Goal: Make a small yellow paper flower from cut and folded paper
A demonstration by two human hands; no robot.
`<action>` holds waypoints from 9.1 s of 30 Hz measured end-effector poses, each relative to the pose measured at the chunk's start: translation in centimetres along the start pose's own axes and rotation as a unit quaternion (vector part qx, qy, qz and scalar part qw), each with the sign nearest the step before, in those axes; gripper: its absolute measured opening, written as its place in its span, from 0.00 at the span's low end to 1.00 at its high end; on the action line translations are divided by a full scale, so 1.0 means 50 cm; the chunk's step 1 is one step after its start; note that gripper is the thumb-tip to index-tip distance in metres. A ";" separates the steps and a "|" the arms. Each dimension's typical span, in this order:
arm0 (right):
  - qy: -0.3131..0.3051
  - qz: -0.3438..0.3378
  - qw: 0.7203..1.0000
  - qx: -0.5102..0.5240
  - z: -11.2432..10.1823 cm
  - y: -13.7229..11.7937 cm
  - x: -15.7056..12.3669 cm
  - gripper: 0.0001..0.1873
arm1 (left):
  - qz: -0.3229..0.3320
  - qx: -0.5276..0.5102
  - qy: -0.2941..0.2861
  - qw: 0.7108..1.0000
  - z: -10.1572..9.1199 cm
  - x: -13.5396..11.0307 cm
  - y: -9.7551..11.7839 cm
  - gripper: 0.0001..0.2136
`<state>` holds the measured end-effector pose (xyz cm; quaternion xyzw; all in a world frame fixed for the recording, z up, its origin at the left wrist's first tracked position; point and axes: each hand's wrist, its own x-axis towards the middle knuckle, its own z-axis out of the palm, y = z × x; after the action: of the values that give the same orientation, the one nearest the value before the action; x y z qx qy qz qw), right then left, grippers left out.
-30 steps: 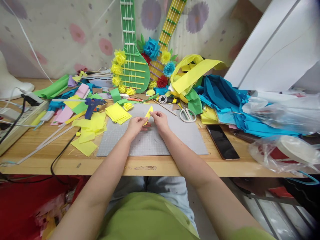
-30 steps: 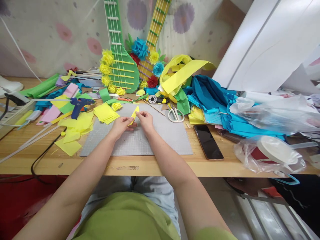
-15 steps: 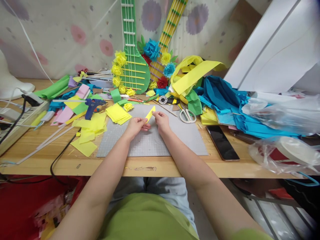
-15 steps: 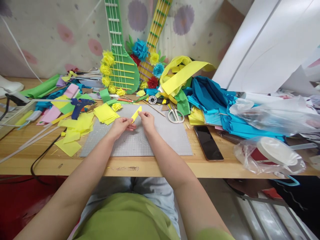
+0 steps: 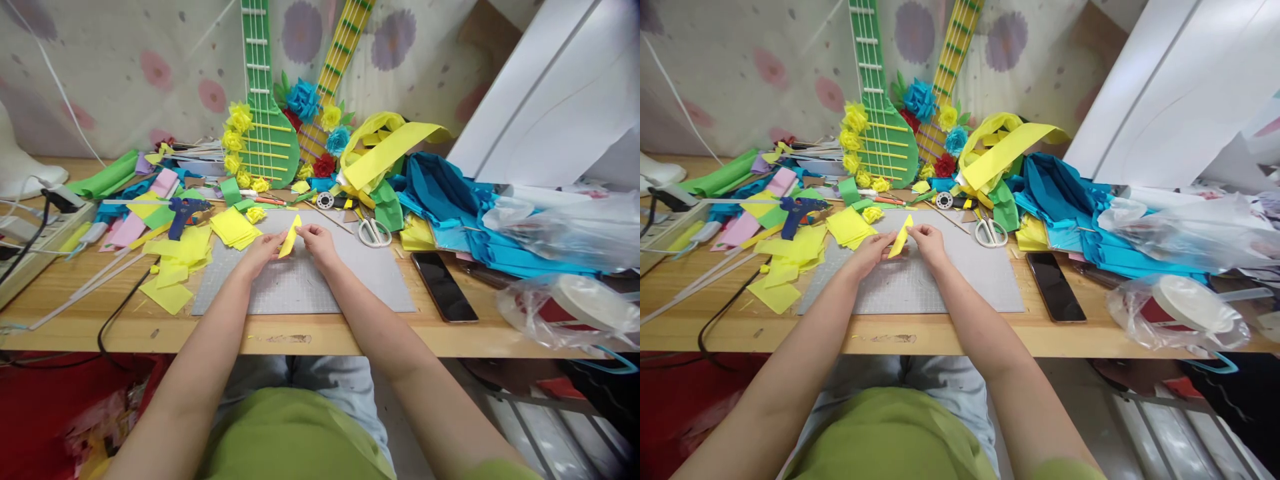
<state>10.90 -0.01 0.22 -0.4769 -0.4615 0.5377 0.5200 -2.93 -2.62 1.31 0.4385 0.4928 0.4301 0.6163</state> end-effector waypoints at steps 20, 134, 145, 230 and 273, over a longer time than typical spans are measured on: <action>-0.071 0.002 0.997 0.009 0.006 0.014 -0.004 0.16 | -0.047 -0.088 -0.119 0.988 0.022 0.000 -0.006 0.09; -0.165 -0.323 0.851 -0.380 -0.089 0.014 -0.001 0.05 | 0.174 0.204 0.028 0.963 0.013 0.016 -0.034 0.25; -0.163 -0.271 0.886 -0.338 -0.090 0.009 -0.001 0.09 | 0.175 0.202 0.047 0.963 0.019 0.019 -0.036 0.20; -0.219 -0.029 0.975 -0.030 -0.079 -0.005 -0.010 0.18 | -0.013 -0.072 -0.070 0.995 0.039 -0.012 0.003 0.14; -0.330 0.075 0.931 0.134 -0.093 -0.003 -0.004 0.07 | -0.012 -0.118 -0.103 0.988 0.021 -0.005 0.003 0.14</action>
<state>15.55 -0.20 -0.19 -0.2312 -0.4939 0.7590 0.3558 -1.93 -2.95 1.63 0.3984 0.3780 0.4302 0.7165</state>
